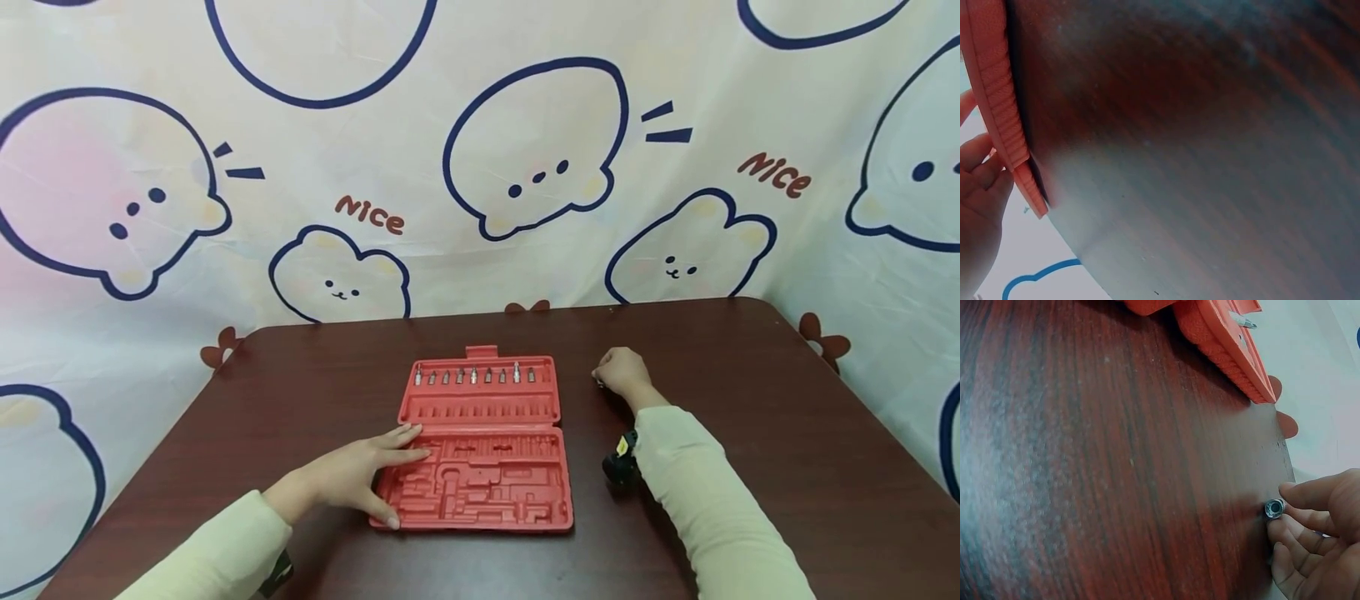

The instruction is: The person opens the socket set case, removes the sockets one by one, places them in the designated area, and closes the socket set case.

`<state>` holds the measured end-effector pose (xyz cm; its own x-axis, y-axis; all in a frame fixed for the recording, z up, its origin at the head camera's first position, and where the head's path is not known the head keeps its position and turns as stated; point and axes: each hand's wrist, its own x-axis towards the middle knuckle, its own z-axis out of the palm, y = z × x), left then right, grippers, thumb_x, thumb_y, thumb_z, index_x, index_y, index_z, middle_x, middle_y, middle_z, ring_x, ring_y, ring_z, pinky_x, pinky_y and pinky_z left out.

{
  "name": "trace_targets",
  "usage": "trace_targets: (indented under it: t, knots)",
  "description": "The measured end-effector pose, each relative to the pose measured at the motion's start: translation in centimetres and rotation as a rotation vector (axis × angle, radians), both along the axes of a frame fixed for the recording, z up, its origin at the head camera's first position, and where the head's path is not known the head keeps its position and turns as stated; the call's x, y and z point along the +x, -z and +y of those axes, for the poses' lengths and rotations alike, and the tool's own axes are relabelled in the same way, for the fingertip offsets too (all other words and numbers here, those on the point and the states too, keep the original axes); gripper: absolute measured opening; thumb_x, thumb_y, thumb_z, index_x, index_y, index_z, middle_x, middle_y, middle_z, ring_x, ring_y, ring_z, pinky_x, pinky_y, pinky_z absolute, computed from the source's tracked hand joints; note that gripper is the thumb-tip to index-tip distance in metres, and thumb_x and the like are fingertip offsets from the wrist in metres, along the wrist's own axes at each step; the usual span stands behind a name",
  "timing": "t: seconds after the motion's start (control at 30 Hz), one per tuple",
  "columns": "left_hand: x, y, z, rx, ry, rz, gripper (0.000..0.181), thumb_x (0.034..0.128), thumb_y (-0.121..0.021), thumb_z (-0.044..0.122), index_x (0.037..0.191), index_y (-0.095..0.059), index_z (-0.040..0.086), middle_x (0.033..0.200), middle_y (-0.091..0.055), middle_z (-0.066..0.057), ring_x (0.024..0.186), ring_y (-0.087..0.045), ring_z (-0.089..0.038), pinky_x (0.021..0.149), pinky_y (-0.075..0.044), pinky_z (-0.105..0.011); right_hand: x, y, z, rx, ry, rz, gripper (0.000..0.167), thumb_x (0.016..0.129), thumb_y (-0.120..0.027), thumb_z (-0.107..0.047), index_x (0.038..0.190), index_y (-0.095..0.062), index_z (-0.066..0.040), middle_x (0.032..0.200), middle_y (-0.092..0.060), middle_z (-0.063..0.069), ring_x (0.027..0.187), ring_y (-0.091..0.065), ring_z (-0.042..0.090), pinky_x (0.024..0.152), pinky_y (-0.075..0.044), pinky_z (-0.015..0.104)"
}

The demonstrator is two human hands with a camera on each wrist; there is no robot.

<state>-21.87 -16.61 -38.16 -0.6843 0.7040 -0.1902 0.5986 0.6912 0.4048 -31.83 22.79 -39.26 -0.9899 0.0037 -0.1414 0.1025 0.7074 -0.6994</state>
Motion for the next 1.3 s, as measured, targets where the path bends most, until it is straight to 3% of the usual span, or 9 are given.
trace_targets:
  t: [0.27, 0.5, 0.8, 1.3]
  knots:
    - [0.1, -0.1, 0.0, 0.003, 0.017, 0.02, 0.085, 0.0604, -0.064, 0.058, 0.131, -0.039, 0.019, 0.141, -0.02, -0.006, 0.128, -0.013, -0.021, 0.093, -0.029, -0.043, 0.5, -0.5, 0.4, -0.009, 0.008, 0.026, 0.015, 0.082, -0.055, -0.01, 0.086, -0.054, 0.005, 0.074, -0.055, 0.011, 0.062, -0.05, 0.018, 0.053, -0.041, 0.028]
    - [0.1, 0.2, 0.2, -0.021, 0.013, 0.027, 0.085, 0.0599, -0.063, 0.061, 0.131, -0.039, 0.021, 0.141, -0.019, -0.005, 0.129, -0.013, -0.02, 0.093, -0.029, -0.043, 0.9, -1.6, 0.9, -0.077, 0.009, 0.009, 0.02, 0.085, -0.052, -0.011, 0.092, -0.052, 0.007, 0.085, -0.054, 0.015, 0.07, -0.049, 0.021, 0.059, -0.044, 0.029]
    - [0.0, 0.0, 0.1, -0.036, -0.011, -0.003, 0.086, 0.0592, -0.064, 0.06, 0.132, -0.037, 0.023, 0.142, -0.018, -0.004, 0.129, -0.013, -0.02, 0.093, -0.029, -0.044, 0.9, -2.8, -1.8, -0.166, -0.038, -0.076, 0.032, 0.086, -0.052, -0.02, 0.105, -0.051, 0.006, 0.098, -0.052, 0.018, 0.081, -0.053, 0.025, 0.069, -0.045, 0.033]
    - [0.1, -0.1, 0.2, -0.034, -0.02, -0.009, 0.088, 0.057, -0.063, 0.062, 0.132, -0.038, 0.022, 0.142, -0.018, -0.003, 0.129, -0.012, -0.02, 0.093, -0.028, -0.044, -0.1, -2.6, -5.2, -0.215, -0.121, -0.089, 0.03, 0.087, -0.051, -0.017, 0.106, -0.052, 0.006, 0.102, -0.053, 0.019, 0.087, -0.054, 0.027, 0.073, -0.045, 0.035]
